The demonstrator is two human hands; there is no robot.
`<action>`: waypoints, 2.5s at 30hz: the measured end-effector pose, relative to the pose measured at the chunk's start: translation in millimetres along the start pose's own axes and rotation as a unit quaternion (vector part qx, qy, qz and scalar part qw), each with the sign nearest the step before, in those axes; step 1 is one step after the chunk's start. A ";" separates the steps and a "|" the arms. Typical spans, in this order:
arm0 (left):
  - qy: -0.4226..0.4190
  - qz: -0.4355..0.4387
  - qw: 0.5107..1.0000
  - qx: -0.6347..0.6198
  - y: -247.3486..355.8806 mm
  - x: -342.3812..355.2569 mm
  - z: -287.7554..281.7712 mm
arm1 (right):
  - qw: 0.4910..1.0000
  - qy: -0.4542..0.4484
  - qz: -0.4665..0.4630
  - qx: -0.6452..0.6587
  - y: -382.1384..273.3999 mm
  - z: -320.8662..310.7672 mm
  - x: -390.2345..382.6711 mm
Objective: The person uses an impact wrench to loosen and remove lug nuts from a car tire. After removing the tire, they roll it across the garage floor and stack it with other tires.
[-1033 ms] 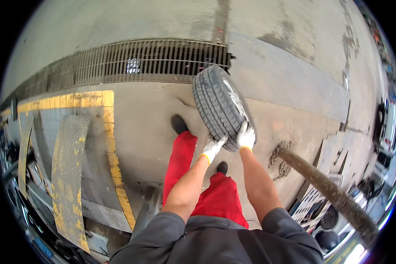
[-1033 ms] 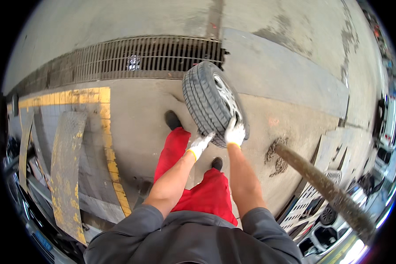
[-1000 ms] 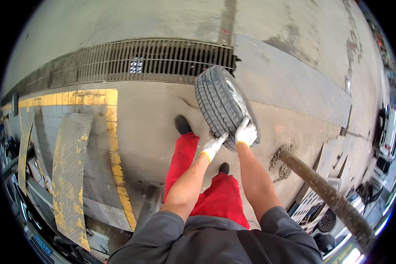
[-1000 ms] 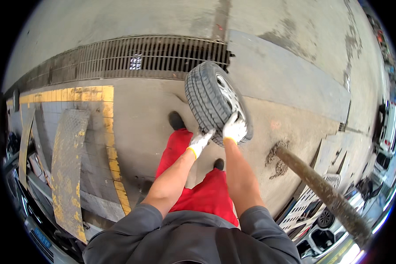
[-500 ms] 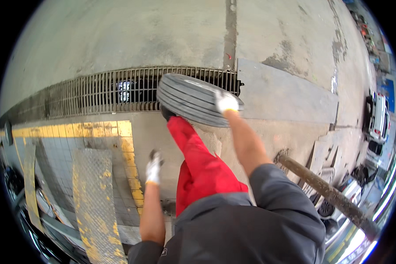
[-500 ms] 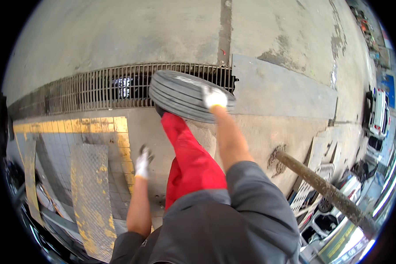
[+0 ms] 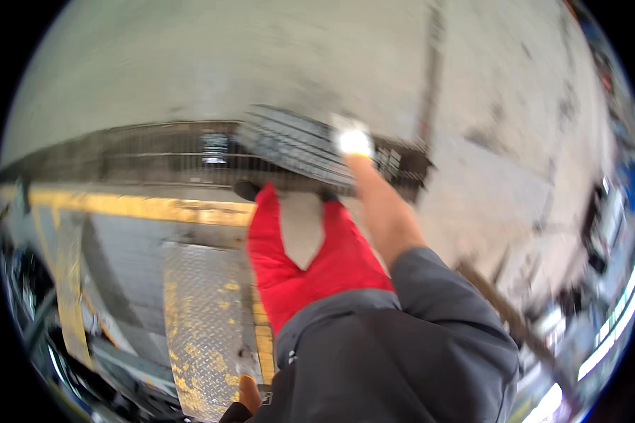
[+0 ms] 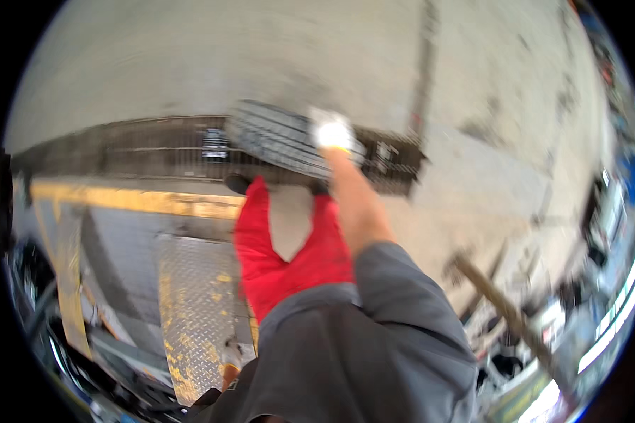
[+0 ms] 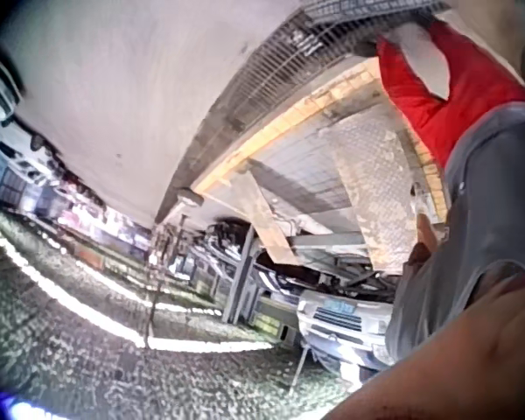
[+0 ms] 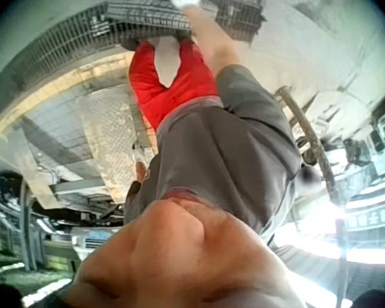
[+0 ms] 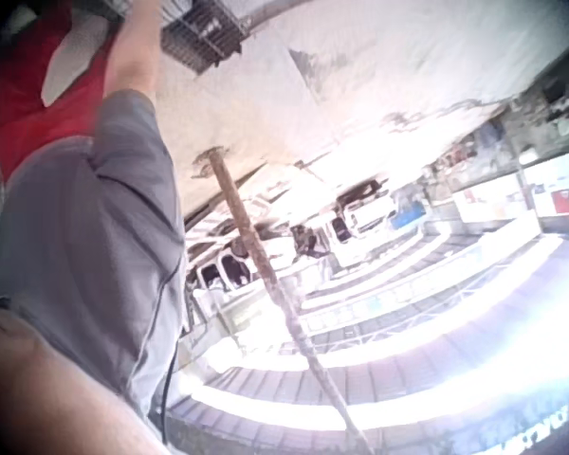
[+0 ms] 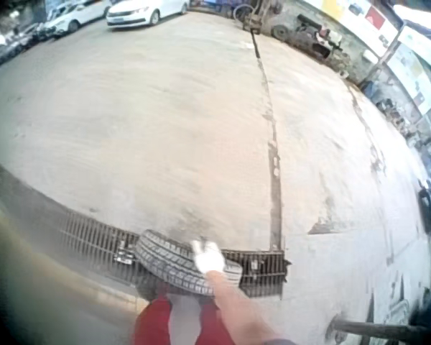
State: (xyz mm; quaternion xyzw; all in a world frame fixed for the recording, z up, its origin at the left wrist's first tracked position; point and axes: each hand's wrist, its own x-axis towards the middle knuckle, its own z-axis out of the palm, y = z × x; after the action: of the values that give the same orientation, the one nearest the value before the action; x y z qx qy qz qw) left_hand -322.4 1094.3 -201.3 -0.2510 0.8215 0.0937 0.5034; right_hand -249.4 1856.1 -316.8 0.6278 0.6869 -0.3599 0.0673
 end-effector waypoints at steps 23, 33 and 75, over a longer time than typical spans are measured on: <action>0.077 0.099 0.989 -0.083 449.8 176.3 -297.4 | 0.963 0.136 0.150 -0.175 -366.6 188.4 283.6; 0.005 0.040 0.987 -0.158 591.6 281.8 -462.5 | 0.982 0.056 -0.167 -0.069 -713.3 334.6 374.9; 0.035 -0.071 0.920 -0.384 854.7 632.6 -1192.6 | 0.939 -0.182 -0.154 -0.249 -1665.0 822.3 486.8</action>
State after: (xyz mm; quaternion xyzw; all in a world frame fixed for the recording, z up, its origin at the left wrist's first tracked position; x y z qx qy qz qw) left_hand -1918.1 1140.0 -271.3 -0.4857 0.7199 0.3567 0.3444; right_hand -2160.3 1855.1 -501.2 0.4015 0.8189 -0.2916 0.2885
